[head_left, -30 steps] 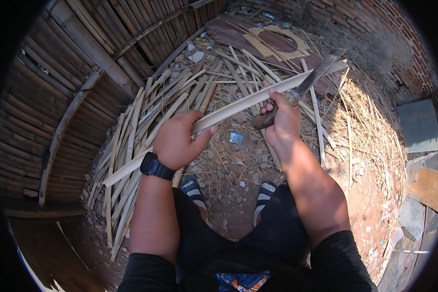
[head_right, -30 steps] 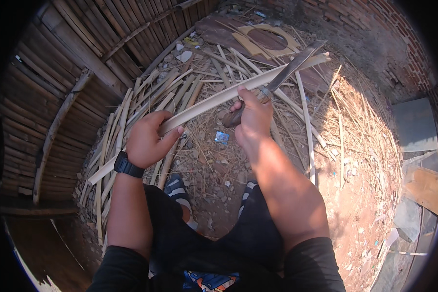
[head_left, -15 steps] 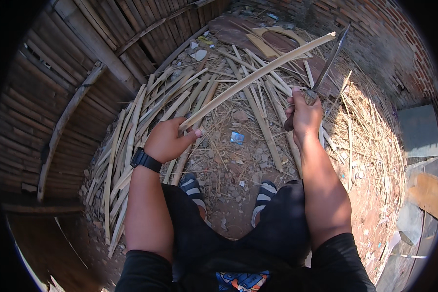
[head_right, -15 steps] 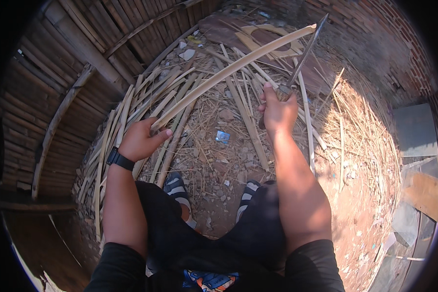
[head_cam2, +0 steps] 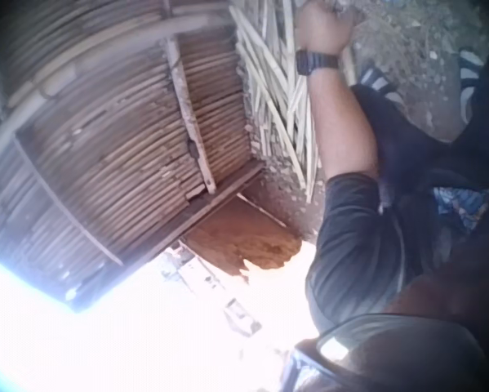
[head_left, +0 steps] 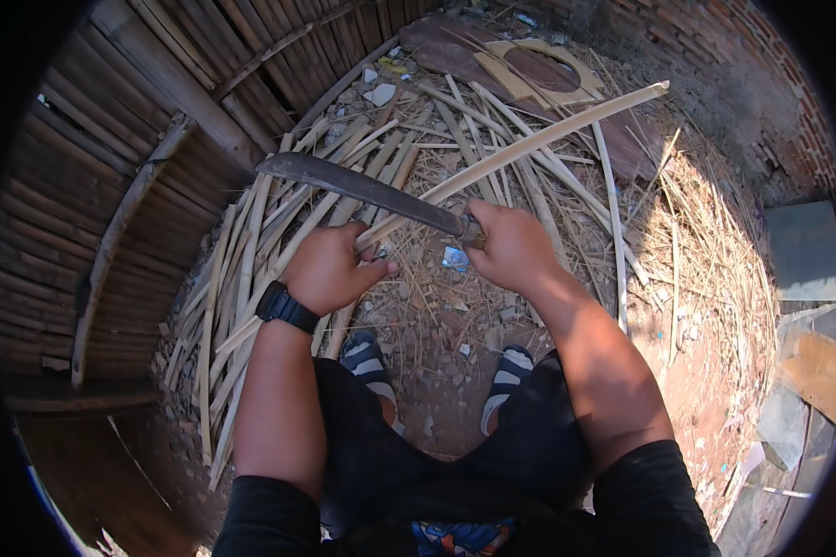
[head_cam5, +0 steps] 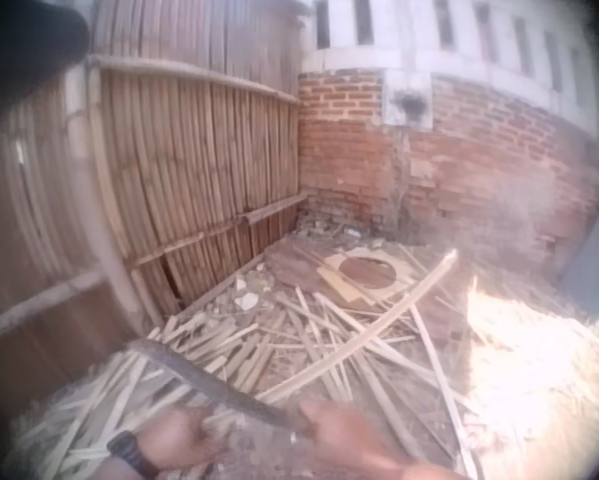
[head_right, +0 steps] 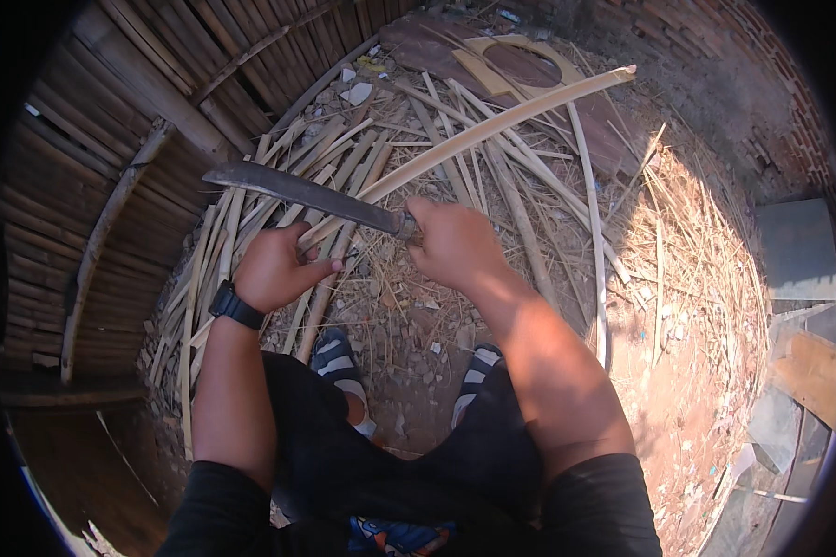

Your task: The person sits on the ground and uses a machete to split long bamboo strips into thinner pieces. They repeatedly hold a strip with one hand and strike it with the machete in the other, then drop the split pieces onto a pile on the floor.

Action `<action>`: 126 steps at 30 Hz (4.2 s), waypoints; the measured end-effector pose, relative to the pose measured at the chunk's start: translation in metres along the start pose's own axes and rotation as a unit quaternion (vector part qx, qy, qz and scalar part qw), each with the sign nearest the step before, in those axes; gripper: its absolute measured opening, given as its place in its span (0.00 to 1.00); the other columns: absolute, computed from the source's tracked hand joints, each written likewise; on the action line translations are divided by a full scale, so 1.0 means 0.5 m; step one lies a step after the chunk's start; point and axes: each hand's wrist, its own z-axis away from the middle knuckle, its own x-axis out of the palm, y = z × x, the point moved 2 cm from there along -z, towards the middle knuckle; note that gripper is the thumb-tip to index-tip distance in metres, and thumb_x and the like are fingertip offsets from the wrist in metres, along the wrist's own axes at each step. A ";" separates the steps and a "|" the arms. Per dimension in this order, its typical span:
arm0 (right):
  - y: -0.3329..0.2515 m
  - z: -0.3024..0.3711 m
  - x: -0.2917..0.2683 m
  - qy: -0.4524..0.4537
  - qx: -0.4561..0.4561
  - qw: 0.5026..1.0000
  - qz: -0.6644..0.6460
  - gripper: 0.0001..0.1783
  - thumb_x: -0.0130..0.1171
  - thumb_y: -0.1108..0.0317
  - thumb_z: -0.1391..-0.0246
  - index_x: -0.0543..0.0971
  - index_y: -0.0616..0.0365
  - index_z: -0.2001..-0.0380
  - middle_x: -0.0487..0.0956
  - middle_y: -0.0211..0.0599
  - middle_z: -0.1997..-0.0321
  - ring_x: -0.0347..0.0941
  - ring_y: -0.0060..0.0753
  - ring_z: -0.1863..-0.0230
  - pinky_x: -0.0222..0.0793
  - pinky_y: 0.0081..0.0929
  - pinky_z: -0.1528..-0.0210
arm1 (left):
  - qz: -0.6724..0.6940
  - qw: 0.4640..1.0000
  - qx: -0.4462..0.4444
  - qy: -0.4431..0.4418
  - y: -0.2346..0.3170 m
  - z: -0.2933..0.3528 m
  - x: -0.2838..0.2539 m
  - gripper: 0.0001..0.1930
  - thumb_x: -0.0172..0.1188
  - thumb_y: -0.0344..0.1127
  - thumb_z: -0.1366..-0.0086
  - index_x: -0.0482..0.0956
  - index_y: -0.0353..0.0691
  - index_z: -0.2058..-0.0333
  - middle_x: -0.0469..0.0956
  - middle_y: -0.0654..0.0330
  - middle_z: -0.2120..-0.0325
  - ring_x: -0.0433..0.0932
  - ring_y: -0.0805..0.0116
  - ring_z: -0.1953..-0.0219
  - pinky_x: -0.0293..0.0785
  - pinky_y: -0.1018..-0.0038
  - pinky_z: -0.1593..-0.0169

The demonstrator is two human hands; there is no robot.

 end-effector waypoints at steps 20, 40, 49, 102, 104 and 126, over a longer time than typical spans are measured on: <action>-0.004 -0.002 0.055 -0.008 -0.046 0.999 0.021 0.17 0.67 0.67 0.53 0.80 0.57 0.58 0.82 0.52 0.69 0.80 0.60 0.62 0.75 0.49 0.58 | 0.081 0.995 -0.042 -0.047 -0.001 -0.026 0.059 0.28 0.81 0.49 0.52 0.81 0.31 0.64 0.77 0.59 0.79 0.76 0.67 0.76 0.74 0.67 0.67; 0.082 -0.020 0.029 -0.019 0.070 0.994 -0.080 0.17 0.65 0.66 0.49 0.81 0.59 0.55 0.82 0.53 0.69 0.81 0.56 0.62 0.75 0.45 0.56 | 0.005 0.994 -0.095 -0.045 -0.006 -0.004 0.032 0.28 0.80 0.54 0.50 0.79 0.33 0.68 0.78 0.59 0.82 0.77 0.67 0.79 0.75 0.68 0.69; 0.237 -0.017 0.008 0.133 0.154 0.963 -0.178 0.19 0.67 0.65 0.50 0.81 0.56 0.54 0.84 0.54 0.64 0.81 0.59 0.59 0.76 0.45 0.54 | -0.051 0.994 -0.087 -0.044 -0.002 0.001 -0.009 0.28 0.76 0.57 0.48 0.82 0.34 0.70 0.82 0.50 0.78 0.84 0.49 0.72 0.78 0.60 0.64; 0.272 0.012 -0.091 0.228 0.265 0.927 -0.140 0.21 0.68 0.61 0.48 0.82 0.57 0.52 0.84 0.55 0.64 0.81 0.60 0.59 0.75 0.46 0.53 | -0.114 0.988 -0.034 0.101 0.007 0.023 -0.050 0.32 0.53 0.63 0.27 0.82 0.35 0.73 0.76 0.44 0.83 0.78 0.39 0.75 0.73 0.52 0.70; 0.245 0.011 -0.074 0.162 0.220 0.955 -0.118 0.19 0.68 0.61 0.48 0.82 0.56 0.53 0.84 0.55 0.64 0.81 0.61 0.58 0.75 0.47 0.52 | -0.106 0.989 -0.040 0.094 0.006 0.014 -0.044 0.33 0.53 0.63 0.27 0.82 0.35 0.73 0.76 0.45 0.83 0.78 0.39 0.76 0.72 0.52 0.70; 0.270 0.011 -0.089 0.213 0.195 0.954 -0.085 0.19 0.66 0.60 0.47 0.81 0.59 0.55 0.84 0.55 0.63 0.81 0.60 0.55 0.75 0.46 0.51 | -0.085 0.988 -0.048 0.116 -0.031 0.029 -0.053 0.34 0.53 0.63 0.27 0.80 0.34 0.74 0.75 0.43 0.82 0.76 0.38 0.75 0.71 0.53 0.70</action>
